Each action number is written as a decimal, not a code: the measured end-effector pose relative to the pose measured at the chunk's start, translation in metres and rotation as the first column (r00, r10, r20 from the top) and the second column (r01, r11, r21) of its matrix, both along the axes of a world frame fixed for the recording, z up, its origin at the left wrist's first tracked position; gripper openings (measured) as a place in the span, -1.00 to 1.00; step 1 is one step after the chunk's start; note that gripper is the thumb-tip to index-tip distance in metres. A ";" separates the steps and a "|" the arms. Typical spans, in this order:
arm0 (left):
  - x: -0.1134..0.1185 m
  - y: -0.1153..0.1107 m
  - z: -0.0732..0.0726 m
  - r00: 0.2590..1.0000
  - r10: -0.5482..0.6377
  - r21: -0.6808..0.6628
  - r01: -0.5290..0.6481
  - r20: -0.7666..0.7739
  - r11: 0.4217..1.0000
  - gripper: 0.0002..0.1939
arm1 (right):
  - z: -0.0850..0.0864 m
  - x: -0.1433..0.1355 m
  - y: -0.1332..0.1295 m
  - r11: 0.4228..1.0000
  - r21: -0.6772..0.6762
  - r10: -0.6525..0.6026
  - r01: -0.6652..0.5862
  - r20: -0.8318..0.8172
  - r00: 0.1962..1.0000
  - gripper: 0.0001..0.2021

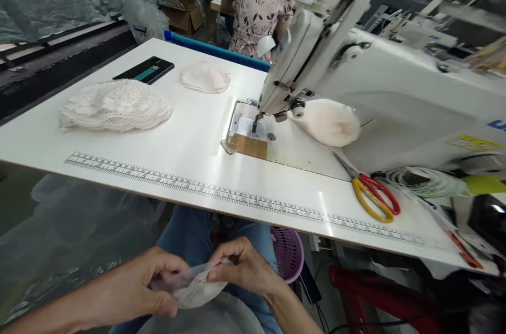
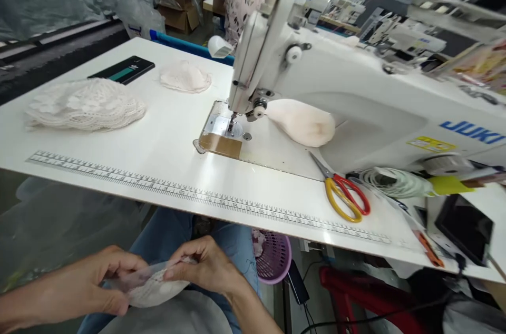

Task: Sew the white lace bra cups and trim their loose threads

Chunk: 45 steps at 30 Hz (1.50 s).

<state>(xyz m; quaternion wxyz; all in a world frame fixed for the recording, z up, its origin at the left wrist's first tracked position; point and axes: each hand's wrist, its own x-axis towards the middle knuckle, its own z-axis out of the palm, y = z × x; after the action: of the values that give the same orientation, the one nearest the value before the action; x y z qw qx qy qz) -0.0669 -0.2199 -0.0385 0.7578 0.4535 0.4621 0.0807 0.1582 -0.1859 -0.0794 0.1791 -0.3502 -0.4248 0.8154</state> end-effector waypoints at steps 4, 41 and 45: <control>0.012 -0.001 -0.015 0.993 0.117 -0.010 -0.117 -0.004 0.993 -0.79 | 0.004 0.000 0.001 0.997 0.072 0.001 -0.004 0.034 0.999 -0.63; -0.004 -0.007 -0.026 0.995 0.099 0.028 -0.099 -0.006 0.995 -0.64 | 0.023 0.007 0.000 0.985 0.147 0.076 -0.091 0.102 0.992 -0.54; -0.007 -0.009 -0.029 0.992 0.127 0.041 -0.126 -0.014 0.991 -0.65 | 0.024 0.000 0.000 0.987 0.128 0.084 -0.100 0.125 0.989 -0.54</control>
<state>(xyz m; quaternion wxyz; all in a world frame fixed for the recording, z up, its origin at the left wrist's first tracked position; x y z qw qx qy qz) -0.0742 -0.2294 -0.0671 0.7380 0.4390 0.4945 0.1342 0.1581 -0.1859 -0.0553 0.1388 -0.3655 -0.5040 0.7702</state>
